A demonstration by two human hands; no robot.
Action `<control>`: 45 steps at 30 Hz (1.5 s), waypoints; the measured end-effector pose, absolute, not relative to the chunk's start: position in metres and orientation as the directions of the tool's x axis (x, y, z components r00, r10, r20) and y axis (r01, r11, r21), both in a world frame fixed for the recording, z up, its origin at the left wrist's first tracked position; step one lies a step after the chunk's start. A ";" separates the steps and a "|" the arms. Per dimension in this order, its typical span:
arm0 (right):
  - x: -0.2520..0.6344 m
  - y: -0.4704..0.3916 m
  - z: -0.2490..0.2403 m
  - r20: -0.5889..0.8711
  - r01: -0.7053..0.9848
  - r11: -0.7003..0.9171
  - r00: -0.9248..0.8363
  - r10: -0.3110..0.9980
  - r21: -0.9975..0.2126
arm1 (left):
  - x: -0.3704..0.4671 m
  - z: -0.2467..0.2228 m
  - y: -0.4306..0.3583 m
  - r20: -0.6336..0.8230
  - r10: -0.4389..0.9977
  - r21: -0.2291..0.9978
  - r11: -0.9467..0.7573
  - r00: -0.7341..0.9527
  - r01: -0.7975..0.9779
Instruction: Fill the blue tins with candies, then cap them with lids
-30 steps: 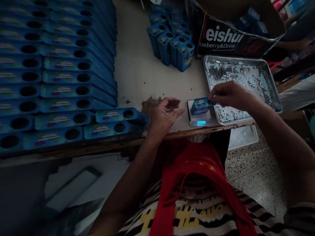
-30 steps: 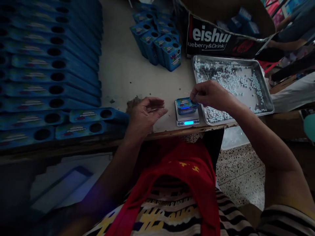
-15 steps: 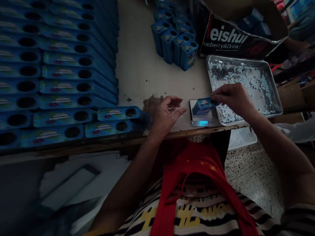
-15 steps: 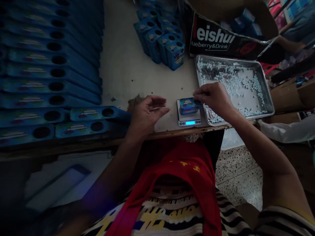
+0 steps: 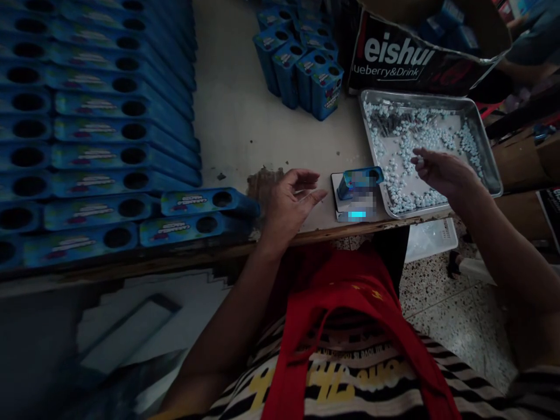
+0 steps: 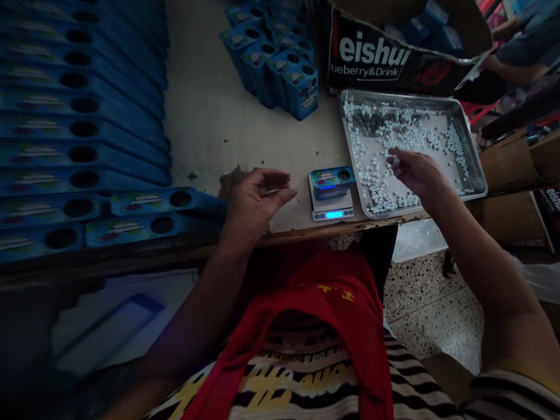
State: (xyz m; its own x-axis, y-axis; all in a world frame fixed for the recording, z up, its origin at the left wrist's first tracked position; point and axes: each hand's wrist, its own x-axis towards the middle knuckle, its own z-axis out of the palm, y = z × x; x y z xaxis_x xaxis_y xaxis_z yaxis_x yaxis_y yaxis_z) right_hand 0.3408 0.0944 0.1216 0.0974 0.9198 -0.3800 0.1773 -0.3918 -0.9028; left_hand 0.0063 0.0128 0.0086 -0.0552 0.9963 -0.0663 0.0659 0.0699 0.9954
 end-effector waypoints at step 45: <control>0.249 0.067 0.162 -0.040 0.796 0.393 -0.461 0.886 -0.459 | 0.018 0.018 0.015 -0.037 0.999 0.995 0.038 -0.012 0.091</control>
